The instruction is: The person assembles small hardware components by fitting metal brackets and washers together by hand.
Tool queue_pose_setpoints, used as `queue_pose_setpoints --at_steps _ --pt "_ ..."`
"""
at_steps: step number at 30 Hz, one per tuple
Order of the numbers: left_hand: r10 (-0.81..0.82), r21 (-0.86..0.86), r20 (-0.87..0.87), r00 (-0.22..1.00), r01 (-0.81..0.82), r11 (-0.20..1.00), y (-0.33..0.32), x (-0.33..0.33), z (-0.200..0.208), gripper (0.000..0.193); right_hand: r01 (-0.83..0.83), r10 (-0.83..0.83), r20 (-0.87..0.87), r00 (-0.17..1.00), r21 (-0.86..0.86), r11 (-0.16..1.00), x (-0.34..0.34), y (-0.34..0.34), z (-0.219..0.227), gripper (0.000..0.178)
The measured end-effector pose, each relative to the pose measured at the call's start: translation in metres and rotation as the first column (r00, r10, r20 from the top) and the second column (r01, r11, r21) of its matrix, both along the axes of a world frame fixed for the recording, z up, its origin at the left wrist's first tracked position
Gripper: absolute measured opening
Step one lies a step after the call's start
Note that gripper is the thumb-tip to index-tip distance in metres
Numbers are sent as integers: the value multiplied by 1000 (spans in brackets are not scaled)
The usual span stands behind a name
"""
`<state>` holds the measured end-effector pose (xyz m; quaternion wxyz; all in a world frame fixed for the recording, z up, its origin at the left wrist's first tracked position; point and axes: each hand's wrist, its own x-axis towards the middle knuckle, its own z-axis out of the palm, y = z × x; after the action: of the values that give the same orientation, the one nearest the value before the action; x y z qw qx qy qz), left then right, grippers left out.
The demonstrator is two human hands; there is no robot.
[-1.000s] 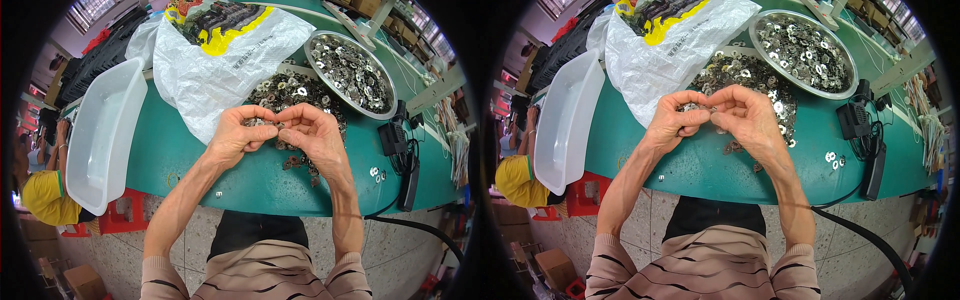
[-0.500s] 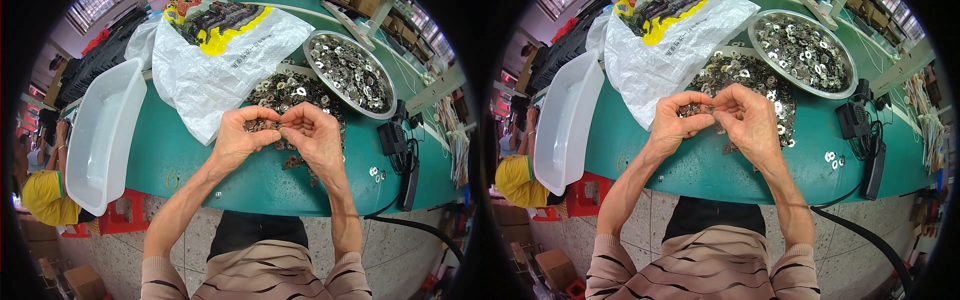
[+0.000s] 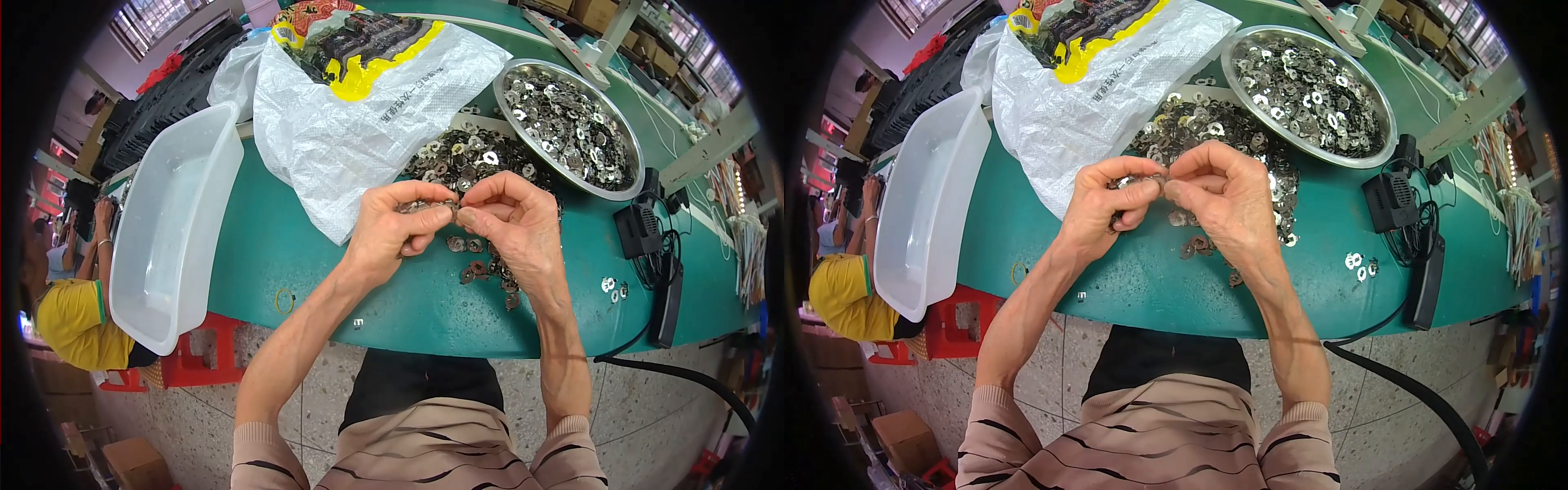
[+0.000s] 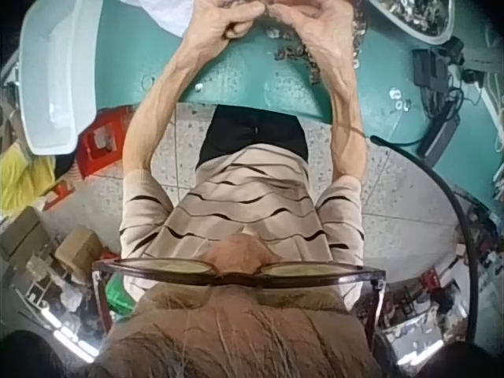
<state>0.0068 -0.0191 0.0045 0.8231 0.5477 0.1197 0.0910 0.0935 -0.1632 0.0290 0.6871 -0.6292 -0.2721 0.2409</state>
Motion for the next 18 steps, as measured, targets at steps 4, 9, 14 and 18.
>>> queue_pose_setpoints --at_steps 4,9,14,18 --pt "-76 -223 -86 993 55 973 5 2 -1 13 -27 27 -1 1000 -24 999 -2 1 0 11" --pt "-133 -343 -41 990 111 933 14 3 -6 14 -30 43 113 993 -112 993 5 -1 -6 13" --pt "-135 -427 -15 991 116 897 22 1 -11 16 2 251 485 838 -462 887 0 -2 -7 20" --pt "-138 -463 1 990 123 878 20 4 -10 17 49 332 562 758 -557 829 2 -5 -15 19"
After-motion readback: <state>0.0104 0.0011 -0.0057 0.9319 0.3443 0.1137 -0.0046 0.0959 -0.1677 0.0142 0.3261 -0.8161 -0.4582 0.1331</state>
